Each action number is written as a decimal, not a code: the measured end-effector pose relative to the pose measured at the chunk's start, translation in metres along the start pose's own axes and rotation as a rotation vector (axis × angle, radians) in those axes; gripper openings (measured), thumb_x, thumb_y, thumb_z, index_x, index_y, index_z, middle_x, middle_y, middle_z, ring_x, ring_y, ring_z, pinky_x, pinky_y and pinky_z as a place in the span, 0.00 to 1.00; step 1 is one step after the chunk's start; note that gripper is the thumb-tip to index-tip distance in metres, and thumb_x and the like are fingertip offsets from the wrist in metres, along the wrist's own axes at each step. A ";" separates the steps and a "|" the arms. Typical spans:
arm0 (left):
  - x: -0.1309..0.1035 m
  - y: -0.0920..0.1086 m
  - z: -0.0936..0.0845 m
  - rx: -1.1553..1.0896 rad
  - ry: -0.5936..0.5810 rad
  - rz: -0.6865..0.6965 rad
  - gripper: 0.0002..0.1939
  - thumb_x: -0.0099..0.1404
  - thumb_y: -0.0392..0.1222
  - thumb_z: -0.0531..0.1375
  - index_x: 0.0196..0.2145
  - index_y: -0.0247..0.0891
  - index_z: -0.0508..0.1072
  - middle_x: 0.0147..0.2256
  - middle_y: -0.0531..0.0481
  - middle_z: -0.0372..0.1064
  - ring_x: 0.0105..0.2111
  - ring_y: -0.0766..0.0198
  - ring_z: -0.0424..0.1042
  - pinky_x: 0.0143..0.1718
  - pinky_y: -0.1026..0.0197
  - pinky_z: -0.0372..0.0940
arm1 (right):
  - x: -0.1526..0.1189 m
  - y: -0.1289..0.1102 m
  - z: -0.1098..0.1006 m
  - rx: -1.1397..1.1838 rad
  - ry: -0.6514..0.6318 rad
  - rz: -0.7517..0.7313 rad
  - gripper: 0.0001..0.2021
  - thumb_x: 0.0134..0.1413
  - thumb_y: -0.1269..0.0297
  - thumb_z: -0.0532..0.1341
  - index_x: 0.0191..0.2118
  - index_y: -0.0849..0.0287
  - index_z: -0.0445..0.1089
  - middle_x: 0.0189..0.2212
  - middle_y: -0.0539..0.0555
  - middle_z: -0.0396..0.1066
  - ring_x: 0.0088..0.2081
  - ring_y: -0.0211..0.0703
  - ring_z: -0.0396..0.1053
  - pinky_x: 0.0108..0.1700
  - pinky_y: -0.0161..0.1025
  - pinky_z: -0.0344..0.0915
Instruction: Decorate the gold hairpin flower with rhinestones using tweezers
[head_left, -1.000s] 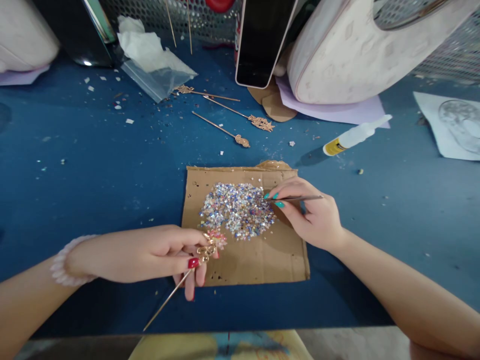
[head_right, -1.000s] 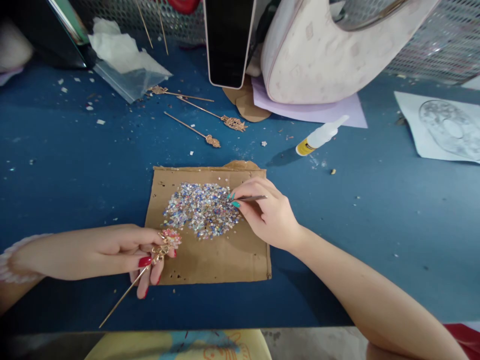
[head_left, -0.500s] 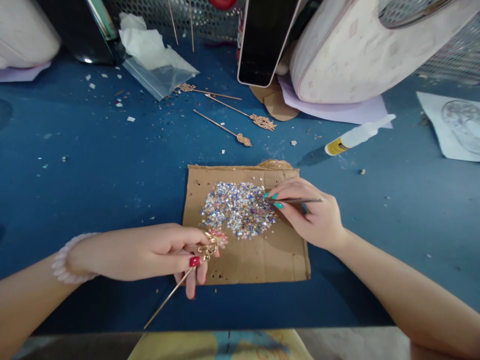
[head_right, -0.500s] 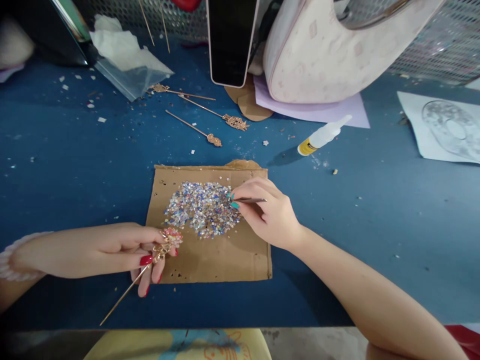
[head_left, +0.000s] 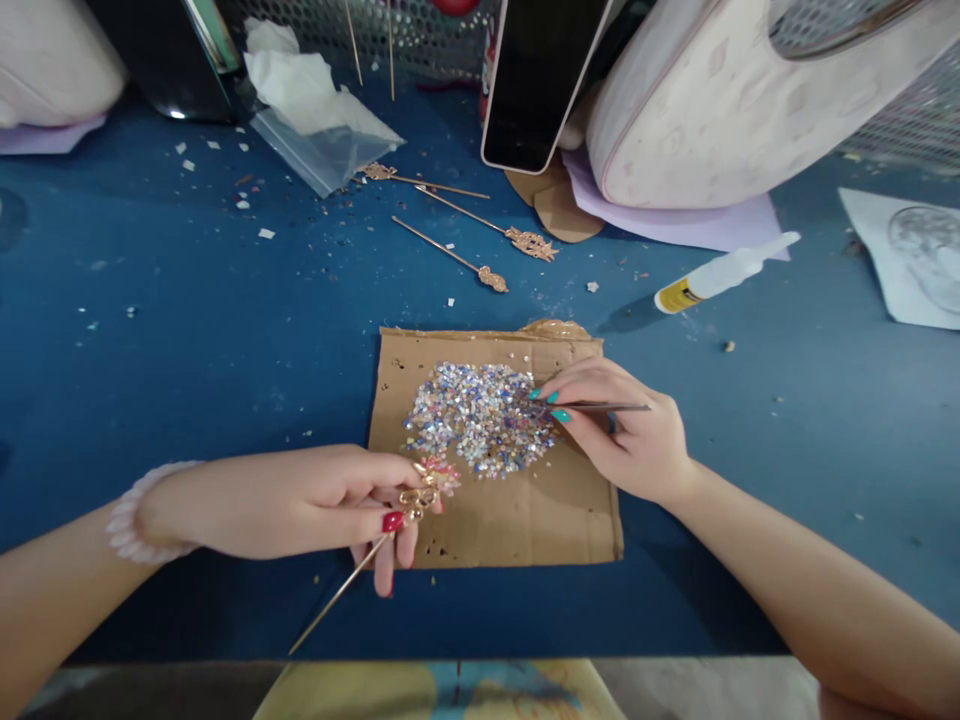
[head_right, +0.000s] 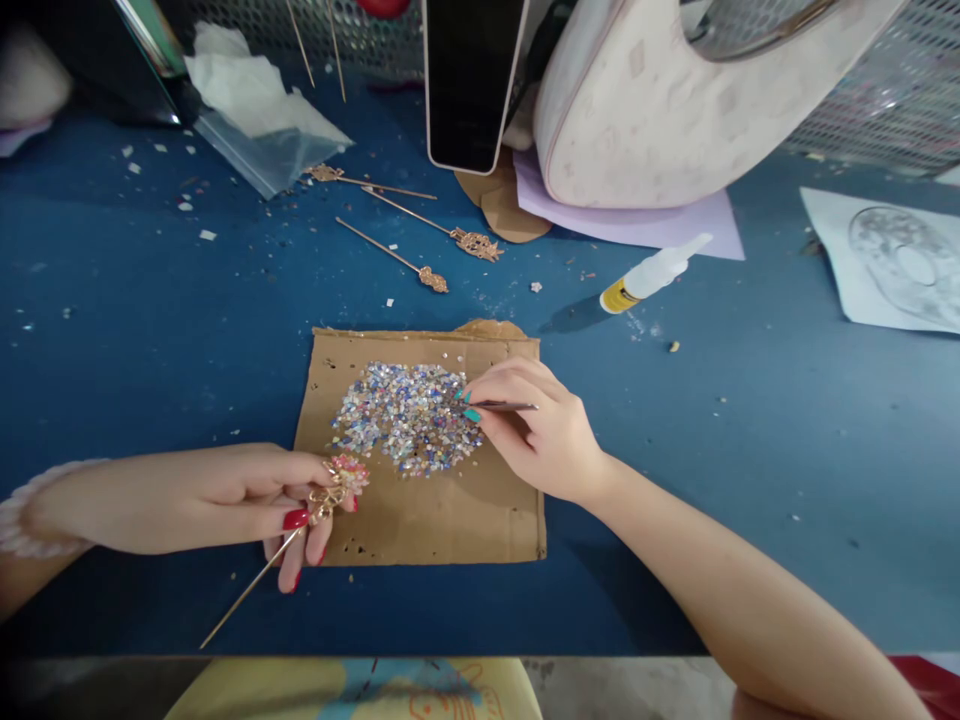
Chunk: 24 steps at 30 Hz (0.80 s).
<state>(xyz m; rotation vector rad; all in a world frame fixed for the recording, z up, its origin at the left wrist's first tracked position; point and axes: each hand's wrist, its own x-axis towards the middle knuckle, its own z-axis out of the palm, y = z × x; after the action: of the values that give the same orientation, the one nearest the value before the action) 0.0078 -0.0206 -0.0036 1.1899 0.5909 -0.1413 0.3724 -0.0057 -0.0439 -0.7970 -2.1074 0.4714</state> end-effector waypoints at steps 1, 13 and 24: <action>0.000 0.000 0.000 0.000 0.002 0.001 0.09 0.91 0.49 0.59 0.56 0.43 0.75 0.54 0.41 0.89 0.43 0.53 0.93 0.49 0.56 0.82 | 0.000 0.000 0.000 0.001 -0.003 -0.001 0.10 0.77 0.75 0.68 0.51 0.50 0.83 0.42 0.54 0.90 0.45 0.50 0.90 0.50 0.48 0.89; 0.000 0.001 0.000 0.027 -0.011 -0.007 0.10 0.90 0.49 0.58 0.57 0.43 0.75 0.56 0.38 0.89 0.44 0.53 0.93 0.49 0.56 0.81 | -0.001 -0.004 -0.001 -0.011 -0.024 -0.014 0.10 0.77 0.76 0.69 0.49 0.51 0.83 0.40 0.54 0.90 0.42 0.48 0.89 0.44 0.45 0.88; -0.001 0.003 0.001 0.023 0.003 -0.017 0.11 0.90 0.50 0.59 0.57 0.43 0.76 0.54 0.40 0.89 0.43 0.53 0.93 0.48 0.56 0.80 | -0.003 -0.002 0.000 -0.004 -0.021 -0.023 0.14 0.73 0.80 0.68 0.50 0.52 0.84 0.40 0.54 0.89 0.43 0.49 0.88 0.46 0.47 0.86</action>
<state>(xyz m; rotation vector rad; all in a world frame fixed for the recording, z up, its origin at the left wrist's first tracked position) 0.0084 -0.0203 -0.0011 1.2080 0.6032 -0.1614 0.3736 -0.0090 -0.0445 -0.7728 -2.1351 0.4649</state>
